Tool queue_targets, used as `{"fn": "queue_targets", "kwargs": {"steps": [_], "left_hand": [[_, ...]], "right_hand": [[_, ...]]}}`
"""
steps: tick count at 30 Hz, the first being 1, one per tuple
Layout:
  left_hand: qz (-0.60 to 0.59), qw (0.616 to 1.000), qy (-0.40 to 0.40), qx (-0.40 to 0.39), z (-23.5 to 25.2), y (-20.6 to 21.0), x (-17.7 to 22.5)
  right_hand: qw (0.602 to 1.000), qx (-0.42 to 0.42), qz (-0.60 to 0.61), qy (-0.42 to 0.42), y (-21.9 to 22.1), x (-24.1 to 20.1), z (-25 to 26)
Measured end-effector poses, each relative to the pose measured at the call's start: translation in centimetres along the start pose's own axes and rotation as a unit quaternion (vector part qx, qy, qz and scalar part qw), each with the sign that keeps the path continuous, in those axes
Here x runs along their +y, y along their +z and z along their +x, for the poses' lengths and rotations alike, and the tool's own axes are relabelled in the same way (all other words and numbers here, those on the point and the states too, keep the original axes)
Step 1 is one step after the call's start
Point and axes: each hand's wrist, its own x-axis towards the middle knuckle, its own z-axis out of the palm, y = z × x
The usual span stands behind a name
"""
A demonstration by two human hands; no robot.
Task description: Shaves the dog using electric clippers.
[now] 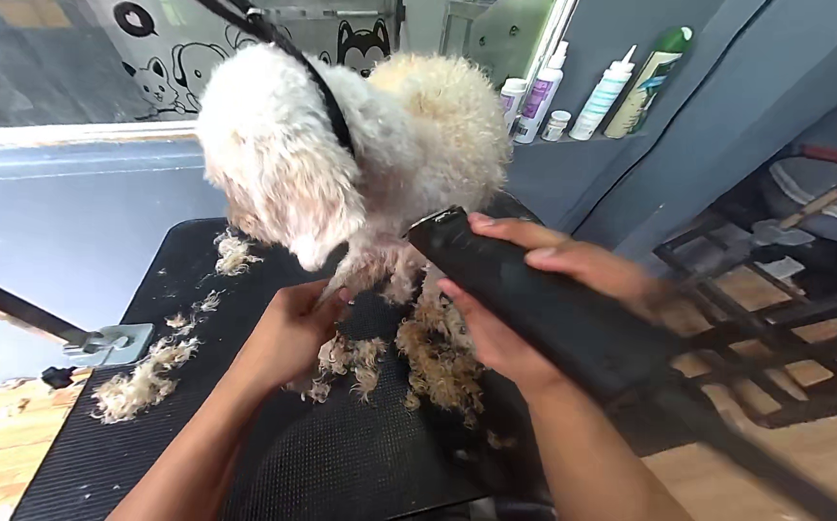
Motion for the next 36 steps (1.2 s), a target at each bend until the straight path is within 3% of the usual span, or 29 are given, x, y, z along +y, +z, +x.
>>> {"fn": "queue_targets", "kwargs": {"steps": [2, 4, 7, 10, 13, 15, 18, 22, 25, 29, 32, 36], "left_hand": [[0.022, 1.0, 0.005, 0.011, -0.2, -0.3, 0.7], [0.06, 0.998, 0.002, 0.032, -0.3, -0.6, 1.5], [0.085, 0.996, -0.007, 0.04, -0.3, -0.5, 2.7], [0.094, 0.995, 0.012, 0.037, -0.3, -0.1, 3.9], [0.111, 0.993, 0.023, 0.03, -0.4, -0.2, 4.7], [0.114, 0.993, 0.025, 0.025, -0.4, -0.3, 5.0], [0.102, 0.994, 0.026, 0.023, -0.3, 0.0, 4.9], [0.085, 0.996, 0.016, 0.014, -0.2, -0.1, 5.1], [0.088, 0.995, 0.031, 0.026, -0.5, -0.3, 5.0], [0.096, 0.993, 0.044, 0.043, -0.8, -0.5, 4.6], [0.085, 0.995, 0.03, 0.04, -0.6, -0.3, 4.2], [0.064, 0.997, 0.006, 0.034, -0.8, -0.2, 4.0]], "right_hand": [[0.998, -0.051, -0.043, 0.0, 0.6, 1.1, -1.4], [0.989, -0.089, -0.102, 0.06, 0.8, 1.6, -2.3], [0.98, -0.076, -0.123, 0.137, 0.5, 0.0, -0.7], [0.983, -0.073, -0.156, 0.057, -0.3, -1.7, 0.5], [0.985, -0.071, -0.155, 0.002, -0.2, 0.2, 0.3], [0.978, -0.106, -0.168, 0.063, 0.1, 2.0, -0.7], [0.947, -0.164, -0.216, 0.17, -0.1, 1.3, -0.7], [0.984, -0.059, -0.154, 0.074, -1.0, -1.4, 0.0], [0.988, -0.007, -0.156, 0.003, -0.5, 0.4, -0.5], [0.98, -0.063, -0.187, 0.0, 0.6, 3.5, -2.5], [0.986, -0.034, -0.153, 0.058, 0.4, 0.6, -0.5], [0.99, 0.011, -0.14, -0.023, -0.9, -0.2, 0.3]]}}
